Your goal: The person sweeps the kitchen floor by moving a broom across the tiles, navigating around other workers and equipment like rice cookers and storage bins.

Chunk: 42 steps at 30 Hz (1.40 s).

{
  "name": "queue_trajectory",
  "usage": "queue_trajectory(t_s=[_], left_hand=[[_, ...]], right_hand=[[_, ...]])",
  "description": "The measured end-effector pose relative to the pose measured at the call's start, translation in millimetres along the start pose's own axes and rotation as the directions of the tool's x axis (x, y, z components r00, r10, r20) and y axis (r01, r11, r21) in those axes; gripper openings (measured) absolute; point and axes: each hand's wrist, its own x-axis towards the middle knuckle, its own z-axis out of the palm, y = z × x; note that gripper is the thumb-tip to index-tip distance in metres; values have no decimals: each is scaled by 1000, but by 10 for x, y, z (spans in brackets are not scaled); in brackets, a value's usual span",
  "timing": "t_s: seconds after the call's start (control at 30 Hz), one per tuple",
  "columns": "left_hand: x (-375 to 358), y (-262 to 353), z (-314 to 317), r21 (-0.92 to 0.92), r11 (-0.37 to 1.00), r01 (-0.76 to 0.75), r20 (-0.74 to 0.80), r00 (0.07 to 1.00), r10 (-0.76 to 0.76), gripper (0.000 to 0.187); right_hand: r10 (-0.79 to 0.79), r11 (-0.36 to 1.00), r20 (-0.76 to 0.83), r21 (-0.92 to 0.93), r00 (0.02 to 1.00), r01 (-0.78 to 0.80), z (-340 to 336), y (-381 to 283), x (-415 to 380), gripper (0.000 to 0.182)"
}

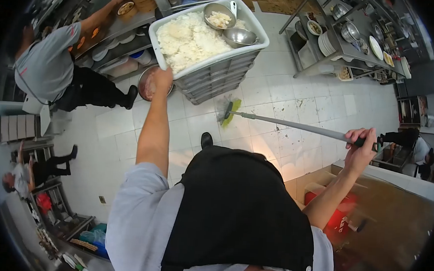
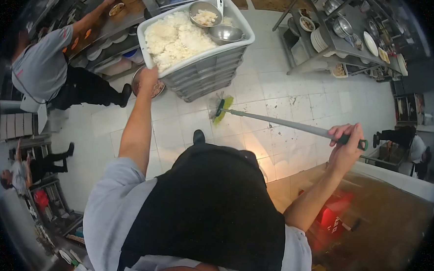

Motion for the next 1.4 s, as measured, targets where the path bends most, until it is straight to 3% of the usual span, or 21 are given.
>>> queue_trajectory(t_s=[0.1,0.17,0.3,0.4,0.47,0.53,0.57,0.6,0.67,0.73,0.8,0.83,0.9,0.97,1.03,1.07,1.13,1.17,1.27,1.37,1.4], left_hand=[[-118,147,41,-47,999,8,-25,1000,-9,61],[-446,318,-28,-59,995,-84,-168,983,73,64],[-713,399,91,-133,974,-183,-276,951,141,65],[-1061,500,98,-178,982,-55,-323,946,-6,66],[-1069,455,42,-304,947,100,-189,968,-163,65],[-1157,557,-34,-328,939,101,-200,964,-173,63],[-1117,392,-52,-312,944,104,-181,969,-166,62],[-1612,-39,-57,-315,944,96,-180,971,-159,61],[-2229,-252,-244,-319,930,183,-148,959,-240,60],[-2495,-652,-456,-302,937,178,-140,963,-228,59],[-2821,-559,-760,-275,911,306,-72,939,-337,60],[-2928,-706,-881,-249,909,335,-67,930,-361,61],[-3003,-1185,-1123,-237,905,354,-80,921,-381,61],[-3076,-1611,-1334,-254,899,356,-96,916,-390,60],[-3181,-1900,-1529,-480,778,406,-151,835,-529,56],[-3204,-1985,-1577,-479,771,419,-151,826,-543,56],[-3221,-2062,-1689,-411,686,600,-387,567,-727,53],[-3264,-1992,-1724,-369,676,638,-367,568,-737,50],[-3278,-2224,-1707,-546,642,538,-333,564,-756,48],[-3481,-2518,-1683,-773,536,339,-303,547,-781,46],[-3547,-2434,-1667,-776,530,341,-309,527,-792,46]], right_hand=[[23,999,23,-37,999,-23,492,-130,544,41],[33,999,76,-46,997,-29,667,-235,914,41],[45,996,167,-82,985,-32,796,-381,1705,43],[36,997,199,-79,979,-20,719,-413,2233,44],[43,998,222,-55,974,-32,654,-336,2609,44],[52,998,238,-43,970,-43,614,-198,3010,44],[69,998,261,-22,963,-66,589,-103,3211,43],[62,998,298,12,953,-68,173,-78,3021,43],[58,997,354,32,934,-74,-293,122,2894,41],[64,995,408,46,911,-90,-514,159,2938,40],[46,981,604,123,796,-150,-664,139,3017,38],[52,981,601,121,797,-155,-717,110,3008,38],[88,925,759,179,646,-337,-735,52,3003,40],[49,938,802,169,595,-304,-729,47,3024,43],[19,946,846,157,532,-283,-693,72,3065,45],[-36,952,871,180,490,-249,-672,100,3098,47],[-88,954,895,202,437,-222,-575,93,3124,49],[-116,943,914,224,390,-245,-504,68,3121,50],[-138,937,934,231,331,-262,-232,-159,3048,55],[-283,909,935,332,213,-254,128,-258,3105,56],[-321,887,934,355,159,-295,253,-294,3119,56]])
